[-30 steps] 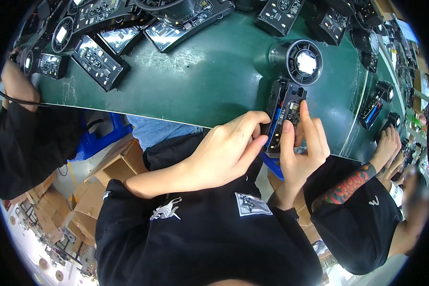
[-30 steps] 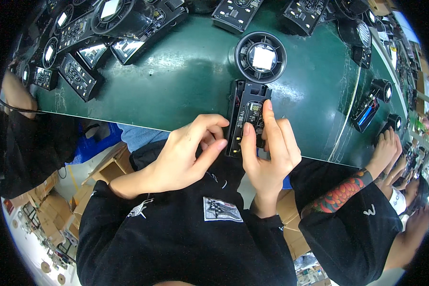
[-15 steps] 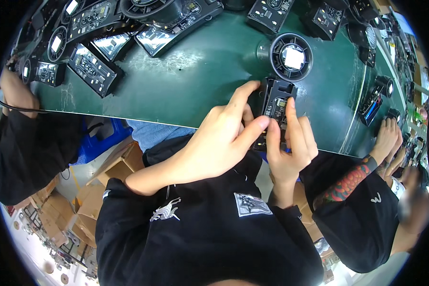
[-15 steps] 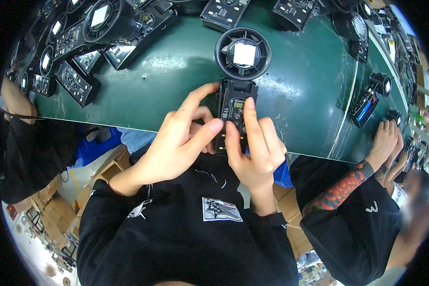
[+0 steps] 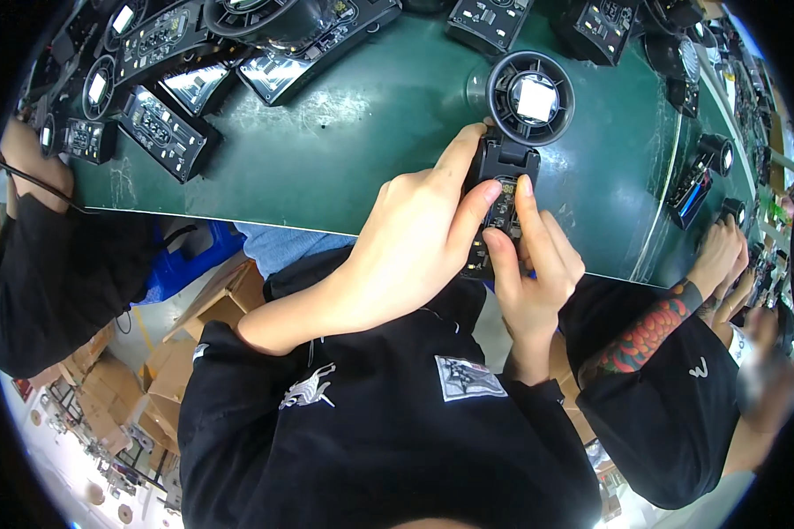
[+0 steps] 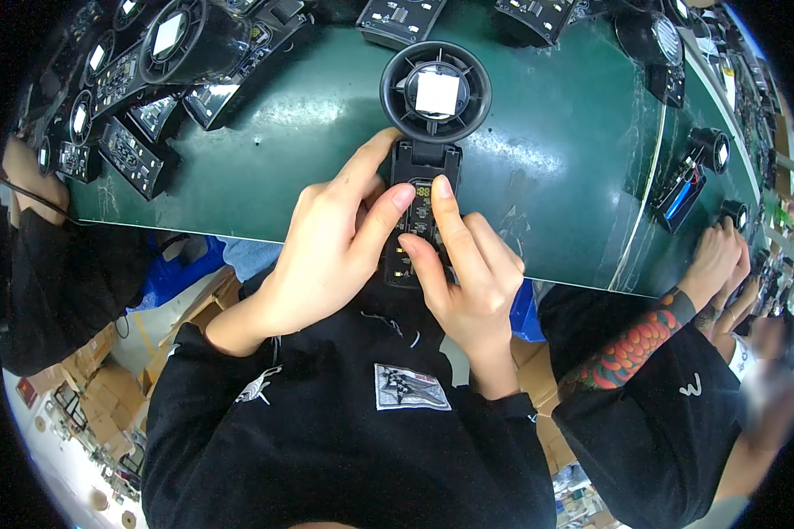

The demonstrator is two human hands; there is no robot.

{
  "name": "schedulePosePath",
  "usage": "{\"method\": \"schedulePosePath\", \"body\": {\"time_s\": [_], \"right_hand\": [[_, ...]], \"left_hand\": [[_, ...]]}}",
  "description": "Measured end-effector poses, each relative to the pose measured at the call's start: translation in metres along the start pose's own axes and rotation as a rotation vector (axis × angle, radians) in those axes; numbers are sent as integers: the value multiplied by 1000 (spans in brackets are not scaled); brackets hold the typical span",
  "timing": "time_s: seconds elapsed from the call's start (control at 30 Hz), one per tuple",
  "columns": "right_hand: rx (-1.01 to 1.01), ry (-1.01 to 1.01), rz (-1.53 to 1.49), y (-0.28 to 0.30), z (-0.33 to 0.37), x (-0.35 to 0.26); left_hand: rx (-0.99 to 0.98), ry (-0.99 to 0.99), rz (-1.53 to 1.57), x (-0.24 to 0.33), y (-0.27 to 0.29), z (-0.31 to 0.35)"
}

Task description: The person is manually assembling internal components of handheld electronic devices, fitting PCBs and wires into plastic housings.

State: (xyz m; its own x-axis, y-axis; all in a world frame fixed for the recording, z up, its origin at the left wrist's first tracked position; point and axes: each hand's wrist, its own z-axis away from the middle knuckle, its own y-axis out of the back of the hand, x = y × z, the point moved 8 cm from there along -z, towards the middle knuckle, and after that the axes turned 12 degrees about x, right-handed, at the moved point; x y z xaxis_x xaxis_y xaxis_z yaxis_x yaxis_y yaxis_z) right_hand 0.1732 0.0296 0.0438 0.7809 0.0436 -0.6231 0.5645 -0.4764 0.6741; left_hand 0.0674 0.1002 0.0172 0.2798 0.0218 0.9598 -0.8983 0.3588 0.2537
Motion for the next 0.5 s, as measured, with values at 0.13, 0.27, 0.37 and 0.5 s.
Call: {"method": "schedulePosePath", "body": {"time_s": [0.13, 0.27, 0.37, 0.5], "right_hand": [[-85, -67, -17, 2, -2, 0], [-195, -156, 9, 0, -4, -1], [-199, -132, 40, 0, -5, -6], [-174, -47, 96, -2, -4, -13]], "left_hand": [[68, -88, -76, 2, 3, 0], [68, -111, -98, 3, 5, -1], [70, -176, -138, 7, 6, 0], [49, -161, -196, 8, 9, -2]]}}
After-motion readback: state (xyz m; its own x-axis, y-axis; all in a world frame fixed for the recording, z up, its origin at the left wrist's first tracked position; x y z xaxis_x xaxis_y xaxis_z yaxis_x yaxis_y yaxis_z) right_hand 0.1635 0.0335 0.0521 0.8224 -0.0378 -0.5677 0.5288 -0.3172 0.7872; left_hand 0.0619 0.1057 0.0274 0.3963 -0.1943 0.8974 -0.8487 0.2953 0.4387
